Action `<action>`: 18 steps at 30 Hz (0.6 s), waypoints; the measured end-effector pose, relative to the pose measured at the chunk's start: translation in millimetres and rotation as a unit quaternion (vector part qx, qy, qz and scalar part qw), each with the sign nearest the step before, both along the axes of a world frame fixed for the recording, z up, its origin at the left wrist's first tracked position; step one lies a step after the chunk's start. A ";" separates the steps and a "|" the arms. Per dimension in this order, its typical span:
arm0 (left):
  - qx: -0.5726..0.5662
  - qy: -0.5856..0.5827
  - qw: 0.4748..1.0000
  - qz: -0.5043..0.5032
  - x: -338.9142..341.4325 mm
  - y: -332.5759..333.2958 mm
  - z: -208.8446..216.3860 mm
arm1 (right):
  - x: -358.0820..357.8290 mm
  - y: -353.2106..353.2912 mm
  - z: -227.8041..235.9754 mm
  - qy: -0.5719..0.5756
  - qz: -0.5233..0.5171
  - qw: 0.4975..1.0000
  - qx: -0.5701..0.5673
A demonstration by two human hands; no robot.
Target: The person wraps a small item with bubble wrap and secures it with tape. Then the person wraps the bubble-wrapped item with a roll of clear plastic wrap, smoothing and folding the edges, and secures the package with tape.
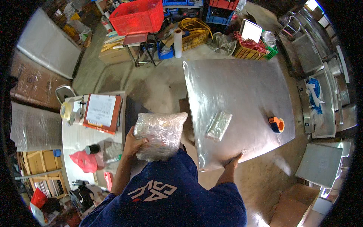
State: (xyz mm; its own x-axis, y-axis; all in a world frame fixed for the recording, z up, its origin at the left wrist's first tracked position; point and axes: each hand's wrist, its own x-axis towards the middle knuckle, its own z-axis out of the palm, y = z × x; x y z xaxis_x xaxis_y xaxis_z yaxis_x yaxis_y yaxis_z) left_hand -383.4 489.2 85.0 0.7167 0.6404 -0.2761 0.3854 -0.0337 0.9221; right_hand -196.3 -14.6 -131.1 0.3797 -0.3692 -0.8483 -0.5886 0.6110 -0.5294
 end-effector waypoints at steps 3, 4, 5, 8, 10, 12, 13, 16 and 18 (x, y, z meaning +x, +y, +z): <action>-0.030 0.028 0.999 0.008 51.7 24.7 -15.0 | 1.9 -17.5 2.0 0.027 -0.033 0.999 -0.034; -0.029 0.050 0.998 0.022 68.9 33.7 -17.5 | 9.2 -19.1 3.7 0.037 -0.031 0.997 -0.052; -0.066 0.030 0.997 0.041 88.3 44.3 -18.4 | 12.3 -25.5 2.1 0.050 -0.033 0.996 -0.072; -0.042 0.039 0.998 0.029 139.7 82.3 -39.4 | 26.5 -45.2 1.2 0.115 -0.010 0.981 -0.157; -0.025 0.059 0.998 0.013 185.4 109.9 -60.5 | 37.7 -62.6 4.6 0.191 0.057 0.945 -0.258; 0.021 0.086 0.996 0.012 231.4 135.1 -58.9 | 53.5 -77.8 14.9 0.331 0.238 0.825 -0.390; 0.057 0.104 0.993 0.018 252.8 142.0 -52.9 | 63.7 -79.8 21.7 0.401 0.327 0.731 -0.444; 0.138 0.132 0.981 0.019 299.9 169.4 -49.4 | 126.8 -52.6 31.0 0.348 0.223 0.643 -0.645; 0.185 0.152 0.971 -0.008 331.5 191.7 -41.3 | 202.3 10.1 40.8 0.095 0.111 0.636 -0.758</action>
State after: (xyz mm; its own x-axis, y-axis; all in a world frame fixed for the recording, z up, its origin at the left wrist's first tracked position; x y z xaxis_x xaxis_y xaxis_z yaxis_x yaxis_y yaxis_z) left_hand -51.9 680.9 43.7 0.6481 0.7259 -0.2302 0.6350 -0.3483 0.6895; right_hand 6.0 -4.4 -90.3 0.5094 -0.7724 0.3795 -0.7128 -0.6257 -0.3167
